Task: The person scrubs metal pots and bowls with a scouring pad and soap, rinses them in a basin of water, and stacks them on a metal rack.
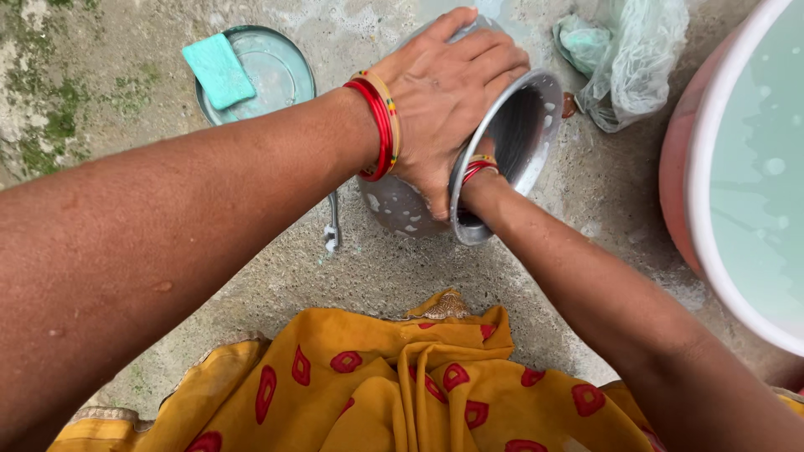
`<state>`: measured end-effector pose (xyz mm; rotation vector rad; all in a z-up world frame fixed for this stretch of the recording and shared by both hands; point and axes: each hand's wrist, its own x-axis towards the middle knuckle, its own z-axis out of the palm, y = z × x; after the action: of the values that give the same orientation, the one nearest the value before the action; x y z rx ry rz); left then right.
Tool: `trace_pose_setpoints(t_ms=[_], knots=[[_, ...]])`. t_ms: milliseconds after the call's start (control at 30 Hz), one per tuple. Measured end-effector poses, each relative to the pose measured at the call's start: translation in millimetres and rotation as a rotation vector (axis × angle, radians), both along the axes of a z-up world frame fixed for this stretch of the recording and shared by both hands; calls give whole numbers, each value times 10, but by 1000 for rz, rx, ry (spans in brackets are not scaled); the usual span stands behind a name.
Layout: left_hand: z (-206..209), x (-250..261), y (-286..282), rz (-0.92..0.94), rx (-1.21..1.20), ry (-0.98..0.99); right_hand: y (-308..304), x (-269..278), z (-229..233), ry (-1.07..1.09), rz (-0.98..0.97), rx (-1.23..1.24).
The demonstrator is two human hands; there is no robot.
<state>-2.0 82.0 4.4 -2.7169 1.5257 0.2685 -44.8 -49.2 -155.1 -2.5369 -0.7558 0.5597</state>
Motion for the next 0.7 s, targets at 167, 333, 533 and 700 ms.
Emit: trace_pose_setpoints(t_ms=[167, 333, 533, 700], knots=[[158, 87, 76, 78, -52, 66, 210, -93, -55, 800, -420, 812], [-85, 49, 59, 69, -91, 21, 43, 305, -67, 688, -50, 218], [130, -68, 60, -8, -71, -36, 76, -280, -15, 433, -193, 232], [181, 32, 46, 77, -42, 83, 289, -64, -86, 706, -294, 495]])
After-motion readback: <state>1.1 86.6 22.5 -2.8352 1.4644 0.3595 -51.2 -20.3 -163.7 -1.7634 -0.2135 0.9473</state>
